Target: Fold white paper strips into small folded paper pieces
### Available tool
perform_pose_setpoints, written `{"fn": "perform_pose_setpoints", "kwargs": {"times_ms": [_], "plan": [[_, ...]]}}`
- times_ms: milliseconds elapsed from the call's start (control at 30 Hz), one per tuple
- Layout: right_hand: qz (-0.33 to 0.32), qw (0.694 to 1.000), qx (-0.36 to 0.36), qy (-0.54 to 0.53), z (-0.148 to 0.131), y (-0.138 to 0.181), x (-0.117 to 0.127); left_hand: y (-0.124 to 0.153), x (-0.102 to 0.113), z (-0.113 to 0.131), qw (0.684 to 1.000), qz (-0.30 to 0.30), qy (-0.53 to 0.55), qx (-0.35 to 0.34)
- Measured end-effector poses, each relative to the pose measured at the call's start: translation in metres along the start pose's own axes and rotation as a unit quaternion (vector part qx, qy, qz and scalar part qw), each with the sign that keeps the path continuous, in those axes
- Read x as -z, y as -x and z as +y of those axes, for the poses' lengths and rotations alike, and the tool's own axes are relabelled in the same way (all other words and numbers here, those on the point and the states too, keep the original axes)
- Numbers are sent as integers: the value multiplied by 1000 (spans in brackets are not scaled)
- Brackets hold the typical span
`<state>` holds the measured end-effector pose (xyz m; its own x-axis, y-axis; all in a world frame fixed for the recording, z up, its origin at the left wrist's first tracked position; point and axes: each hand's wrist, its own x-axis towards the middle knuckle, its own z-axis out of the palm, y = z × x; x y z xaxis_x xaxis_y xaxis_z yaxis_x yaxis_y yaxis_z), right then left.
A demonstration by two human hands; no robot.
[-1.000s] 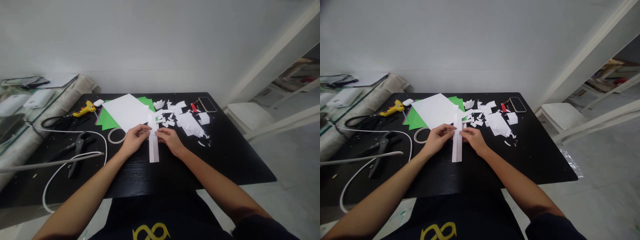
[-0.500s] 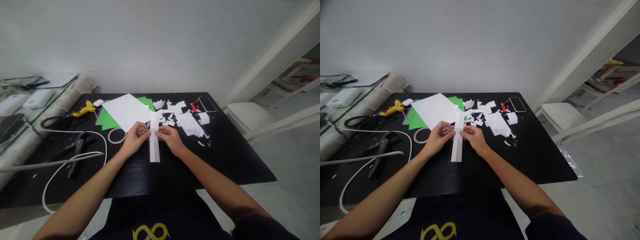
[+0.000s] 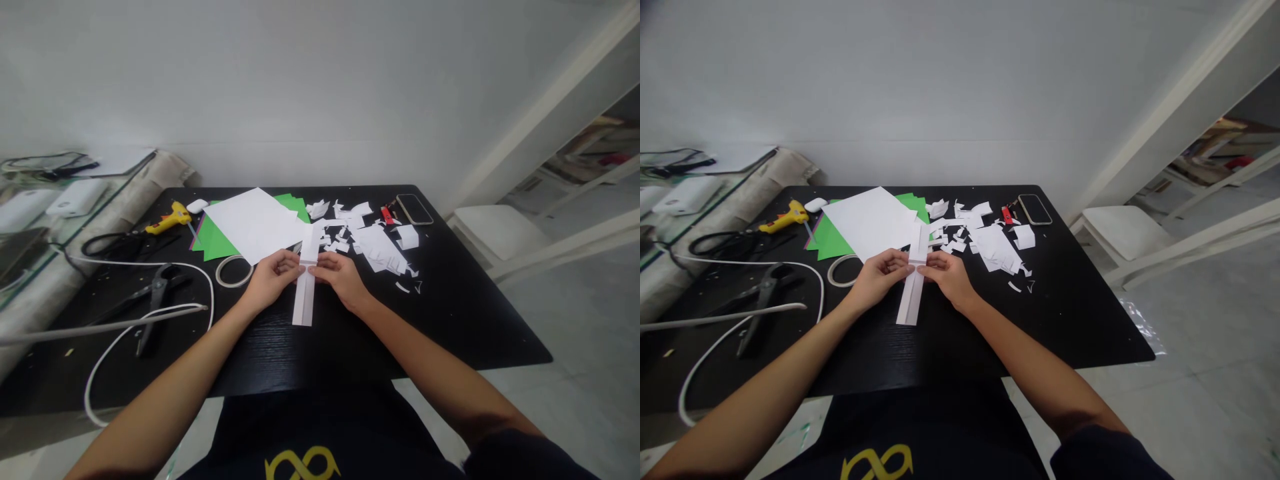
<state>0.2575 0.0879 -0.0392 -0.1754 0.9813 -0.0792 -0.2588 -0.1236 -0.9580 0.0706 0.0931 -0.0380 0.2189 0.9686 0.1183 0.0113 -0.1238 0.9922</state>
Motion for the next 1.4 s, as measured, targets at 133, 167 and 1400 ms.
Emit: {"fn": "perform_pose_setpoints", "kwargs": {"times_ms": [133,167,1400], "plan": [[-1,1000,7,1,2,-1,1,0,0,0,1000,4,-1,-1],[0,1000,9,3,2,-2,1,0,0,0,1000,4,-2,-1],[-53,997,-16,-49,-1,-1,0,3,1,11,984,-37,151,90]]}}
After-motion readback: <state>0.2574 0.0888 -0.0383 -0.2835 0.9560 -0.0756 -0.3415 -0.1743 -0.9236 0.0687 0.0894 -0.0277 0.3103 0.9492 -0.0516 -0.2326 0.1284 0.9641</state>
